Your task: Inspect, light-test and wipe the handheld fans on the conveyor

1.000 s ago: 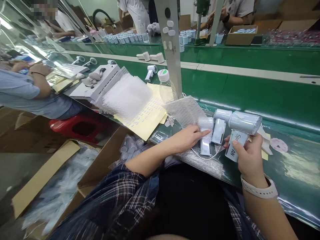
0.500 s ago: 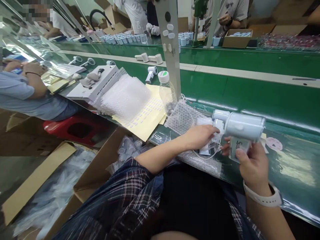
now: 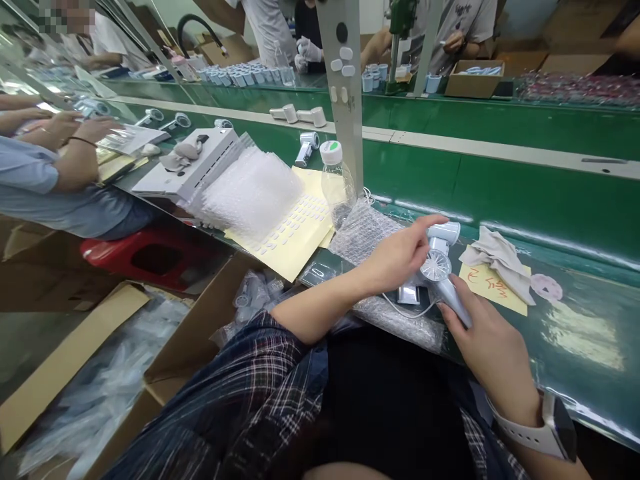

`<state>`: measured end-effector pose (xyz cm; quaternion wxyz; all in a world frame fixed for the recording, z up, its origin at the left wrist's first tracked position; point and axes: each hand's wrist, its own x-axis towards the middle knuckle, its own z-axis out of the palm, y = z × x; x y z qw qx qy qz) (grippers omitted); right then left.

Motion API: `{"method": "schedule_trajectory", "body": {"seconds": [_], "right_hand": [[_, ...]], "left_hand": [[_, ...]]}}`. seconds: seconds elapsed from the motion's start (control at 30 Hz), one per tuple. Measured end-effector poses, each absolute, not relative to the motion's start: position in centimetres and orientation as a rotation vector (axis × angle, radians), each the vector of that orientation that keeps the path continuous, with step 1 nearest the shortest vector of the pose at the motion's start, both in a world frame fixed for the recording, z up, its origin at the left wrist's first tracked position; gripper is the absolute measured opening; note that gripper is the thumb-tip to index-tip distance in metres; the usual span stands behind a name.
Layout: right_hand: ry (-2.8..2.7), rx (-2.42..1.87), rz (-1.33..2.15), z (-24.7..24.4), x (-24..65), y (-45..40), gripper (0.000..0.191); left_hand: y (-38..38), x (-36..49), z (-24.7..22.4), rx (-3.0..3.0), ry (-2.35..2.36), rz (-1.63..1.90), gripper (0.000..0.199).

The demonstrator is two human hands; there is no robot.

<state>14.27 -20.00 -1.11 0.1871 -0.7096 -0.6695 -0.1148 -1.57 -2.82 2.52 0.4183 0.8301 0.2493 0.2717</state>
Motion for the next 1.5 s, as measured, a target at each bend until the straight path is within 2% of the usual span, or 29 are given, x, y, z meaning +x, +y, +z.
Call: {"method": "schedule_trajectory", "body": {"seconds": [0.1, 0.17, 0.33, 0.4, 0.5, 0.6, 0.7, 0.73, 0.8, 0.87, 0.93, 1.03, 1.1, 1.2, 1.33, 1.5], "right_hand": [[-1.952, -1.970, -0.590, 0.7, 13.2, -20.2, 0.044], [-1.967, -1.918, -0.635, 1.7, 13.0, -20.0, 0.042], [-1.916, -1.888, -0.776, 3.1, 12.4, -19.6, 0.034], [-1.983, -1.847, -0.730, 3.1, 12.0, -19.3, 0.035], [-1.968, -1.831, -0.384, 2.8, 12.2, -18.3, 0.048], [-1.513, -1.899, 0.173, 3.3, 13.2, -17.1, 0.062], [-1.288, -1.529, 1.044, 5.3, 13.1, -17.4, 0.068], [-1.286, -1.360, 1.253, 6.1, 12.9, -18.0, 0.072], [-1.360, -1.114, 1.432, 7.7, 12.3, -19.3, 0.081], [-1.509, -0.963, 1.445, 8.9, 12.2, -20.3, 0.069], [-1.604, -0.902, 1.374, 9.3, 12.6, -20.6, 0.045], [-1.486, -1.113, 1.103, 8.5, 13.3, -19.4, 0.023], [-1.379, -1.279, 0.972, 7.5, 13.2, -18.1, 0.021], [-1.460, -1.356, 0.982, 6.1, 11.6, -16.2, 0.028], [-1.845, -1.335, 1.075, 4.7, 8.5, -15.0, 0.029], [-1.948, -1.353, 0.894, 3.5, 8.7, -14.8, 0.032]], "left_hand": [[-4.6, -2.2, 4.3, 2.567, 0.569, 0.627, 0.052], [-5.4, -2.9, 5.5, 2.777, 0.514, 0.604, 0.052], [-5.1, -4.6, 7.0, 2.906, 0.557, 0.722, 0.050], [-5.1, -4.8, 7.1, 2.916, 0.539, 0.700, 0.050], [-6.1, -5.0, 7.2, 3.022, 0.455, 0.526, 0.048], [-7.4, -5.4, 7.9, 3.073, 0.467, 0.493, 0.050], [-7.6, -6.8, 9.4, 2.883, 0.417, 0.655, 0.047], [-7.4, -7.6, 10.2, 2.754, 0.397, 0.715, 0.047], [-6.9, -9.7, 11.7, 2.438, 0.423, 0.793, 0.050], [-6.5, -12.6, 13.1, 2.123, 0.537, 0.844, 0.056], [-6.3, -16.0, 14.0, 1.887, 0.689, 0.892, 0.057], [-6.3, -21.0, 14.0, 1.731, 0.915, 0.993, 0.057], [-6.3, -23.5, 13.3, 1.752, 1.034, 1.003, 0.054], [-6.5, -26.0, 11.9, 1.817, 1.130, 0.995, 0.047], [-7.6, -28.2, 11.2, 1.803, 1.245, 1.225, 0.042], [-9.3, -33.0, 12.3, 1.872, 1.318, 1.405, 0.042]]}}
